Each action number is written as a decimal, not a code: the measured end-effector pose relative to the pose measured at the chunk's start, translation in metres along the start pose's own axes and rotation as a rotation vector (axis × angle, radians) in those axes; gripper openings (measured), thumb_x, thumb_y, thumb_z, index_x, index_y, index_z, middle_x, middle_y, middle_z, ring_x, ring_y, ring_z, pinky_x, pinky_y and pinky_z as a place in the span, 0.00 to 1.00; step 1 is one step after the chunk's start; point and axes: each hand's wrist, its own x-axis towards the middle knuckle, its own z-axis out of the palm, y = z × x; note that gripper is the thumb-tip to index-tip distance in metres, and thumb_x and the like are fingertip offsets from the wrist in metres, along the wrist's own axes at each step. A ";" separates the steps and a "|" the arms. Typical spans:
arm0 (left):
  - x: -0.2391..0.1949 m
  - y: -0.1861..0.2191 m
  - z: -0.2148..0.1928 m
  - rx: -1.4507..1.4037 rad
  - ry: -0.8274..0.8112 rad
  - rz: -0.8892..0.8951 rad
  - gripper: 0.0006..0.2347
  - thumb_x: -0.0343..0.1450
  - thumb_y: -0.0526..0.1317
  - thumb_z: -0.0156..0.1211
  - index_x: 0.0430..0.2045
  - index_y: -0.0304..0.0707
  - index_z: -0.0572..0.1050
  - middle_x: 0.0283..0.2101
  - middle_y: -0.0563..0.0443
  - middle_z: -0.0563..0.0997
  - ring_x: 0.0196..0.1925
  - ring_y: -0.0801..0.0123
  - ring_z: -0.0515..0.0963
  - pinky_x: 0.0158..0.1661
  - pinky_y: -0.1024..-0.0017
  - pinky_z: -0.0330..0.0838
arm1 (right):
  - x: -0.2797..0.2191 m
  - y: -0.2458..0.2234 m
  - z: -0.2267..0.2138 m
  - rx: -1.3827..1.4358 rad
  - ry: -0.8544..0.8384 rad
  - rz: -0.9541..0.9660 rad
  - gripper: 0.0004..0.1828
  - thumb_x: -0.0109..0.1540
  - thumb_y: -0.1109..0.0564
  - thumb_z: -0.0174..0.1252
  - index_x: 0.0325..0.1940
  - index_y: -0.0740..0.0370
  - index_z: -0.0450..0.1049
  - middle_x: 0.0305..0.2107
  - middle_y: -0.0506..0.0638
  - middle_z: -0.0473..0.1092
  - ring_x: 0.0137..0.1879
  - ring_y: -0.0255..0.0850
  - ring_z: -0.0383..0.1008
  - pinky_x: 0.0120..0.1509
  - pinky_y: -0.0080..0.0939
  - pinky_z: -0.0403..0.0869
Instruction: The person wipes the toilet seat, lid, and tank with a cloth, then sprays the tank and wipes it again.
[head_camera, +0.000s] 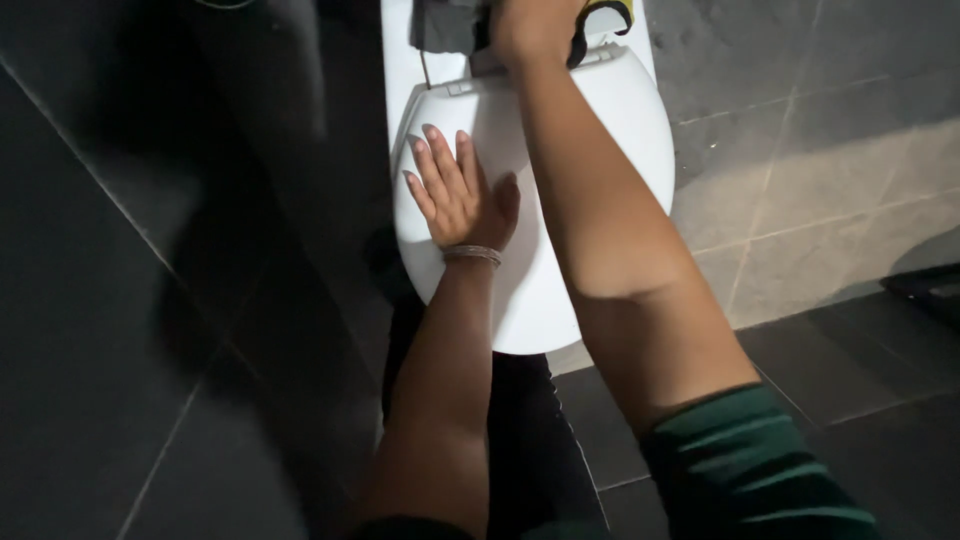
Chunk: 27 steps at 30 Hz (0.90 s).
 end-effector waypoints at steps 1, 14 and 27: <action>0.001 -0.001 0.000 0.007 0.061 0.024 0.33 0.76 0.57 0.48 0.73 0.32 0.59 0.78 0.30 0.47 0.80 0.42 0.44 0.73 0.43 0.34 | -0.006 0.001 -0.004 -0.079 -0.006 -0.077 0.15 0.59 0.55 0.54 0.41 0.69 0.78 0.41 0.71 0.74 0.47 0.63 0.77 0.50 0.55 0.75; 0.001 -0.003 -0.005 0.038 -0.020 0.018 0.32 0.76 0.58 0.43 0.70 0.33 0.61 0.75 0.27 0.51 0.78 0.40 0.49 0.72 0.42 0.39 | 0.006 -0.028 -0.033 0.238 -0.112 0.389 0.26 0.61 0.47 0.59 0.53 0.72 0.71 0.50 0.71 0.71 0.56 0.60 0.76 0.58 0.50 0.75; 0.004 0.001 -0.003 -0.008 0.096 0.018 0.32 0.78 0.60 0.37 0.70 0.31 0.62 0.76 0.30 0.52 0.79 0.41 0.49 0.73 0.43 0.35 | -0.057 -0.044 -0.038 -0.302 -0.011 -0.394 0.30 0.48 0.58 0.56 0.53 0.74 0.73 0.55 0.72 0.66 0.58 0.66 0.71 0.53 0.52 0.74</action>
